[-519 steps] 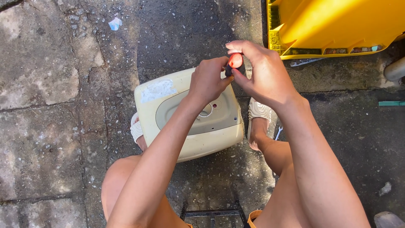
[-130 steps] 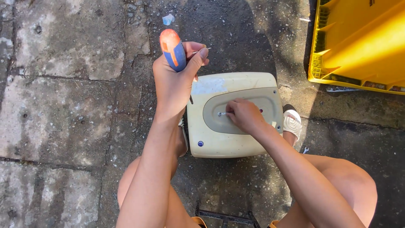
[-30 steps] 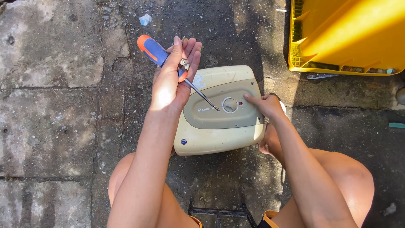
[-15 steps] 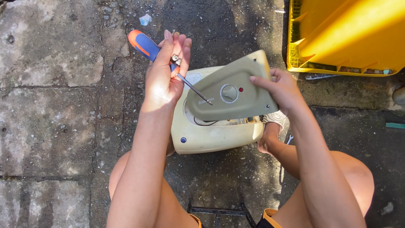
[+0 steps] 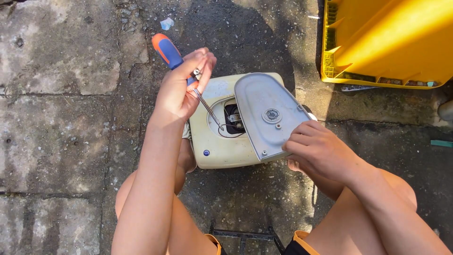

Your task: Unscrewing and removing the front panel of a small water heater appliance using a manual screwdriver

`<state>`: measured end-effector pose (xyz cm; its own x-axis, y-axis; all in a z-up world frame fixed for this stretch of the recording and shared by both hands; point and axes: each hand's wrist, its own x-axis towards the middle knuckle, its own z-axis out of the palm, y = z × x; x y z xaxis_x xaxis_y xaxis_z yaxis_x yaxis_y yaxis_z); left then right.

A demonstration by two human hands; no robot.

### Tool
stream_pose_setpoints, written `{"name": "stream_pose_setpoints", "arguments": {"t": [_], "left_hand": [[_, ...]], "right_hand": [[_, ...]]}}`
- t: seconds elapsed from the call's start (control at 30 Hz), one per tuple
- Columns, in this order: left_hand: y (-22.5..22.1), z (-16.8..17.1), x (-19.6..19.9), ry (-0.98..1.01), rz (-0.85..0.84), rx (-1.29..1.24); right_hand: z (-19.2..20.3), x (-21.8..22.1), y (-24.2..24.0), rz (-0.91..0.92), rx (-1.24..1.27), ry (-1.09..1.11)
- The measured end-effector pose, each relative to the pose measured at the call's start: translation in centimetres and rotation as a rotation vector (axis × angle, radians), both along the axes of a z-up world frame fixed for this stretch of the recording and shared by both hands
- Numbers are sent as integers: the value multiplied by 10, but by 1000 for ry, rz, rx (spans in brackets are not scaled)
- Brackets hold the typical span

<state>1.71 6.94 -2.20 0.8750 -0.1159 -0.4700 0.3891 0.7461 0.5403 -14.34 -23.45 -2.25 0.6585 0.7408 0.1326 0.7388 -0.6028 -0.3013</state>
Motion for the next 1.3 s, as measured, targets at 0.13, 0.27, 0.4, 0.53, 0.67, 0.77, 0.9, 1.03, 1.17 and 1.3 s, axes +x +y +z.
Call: {"name": "stream_pose_setpoints", "arguments": {"t": [0.13,0.27,0.4,0.53,0.67,0.77,0.9,1.03,1.17,1.3], "left_hand": [[-18,-14,-15,-83,-217,111],[-47,0,-38,-120,-476,303],[-66,-10,-46,-220,-726,442],[-79,-4,-49,-261,-820,488],[-86,8,-50,-306,-876,578],[-92,6,-50,-325,-897,614],[-93,11,-47,-355,-869,532],[-89,31,-44,-392,-795,445],[-88,28,-35,-482,-654,280],[-63,42,-27,-697,-657,46]], "right_hand": [[-25,-3,5,-69,-12,-216],[-35,7,11,-114,19,-370],[-31,16,23,-175,109,-516],[-26,19,26,-205,150,-520],[-12,22,31,-218,142,-580],[-8,24,31,-238,133,-608],[-9,23,24,-275,124,-603],[-5,31,15,-287,181,-567],[-4,34,10,-311,226,-585],[9,31,-2,-263,197,-473]]}}
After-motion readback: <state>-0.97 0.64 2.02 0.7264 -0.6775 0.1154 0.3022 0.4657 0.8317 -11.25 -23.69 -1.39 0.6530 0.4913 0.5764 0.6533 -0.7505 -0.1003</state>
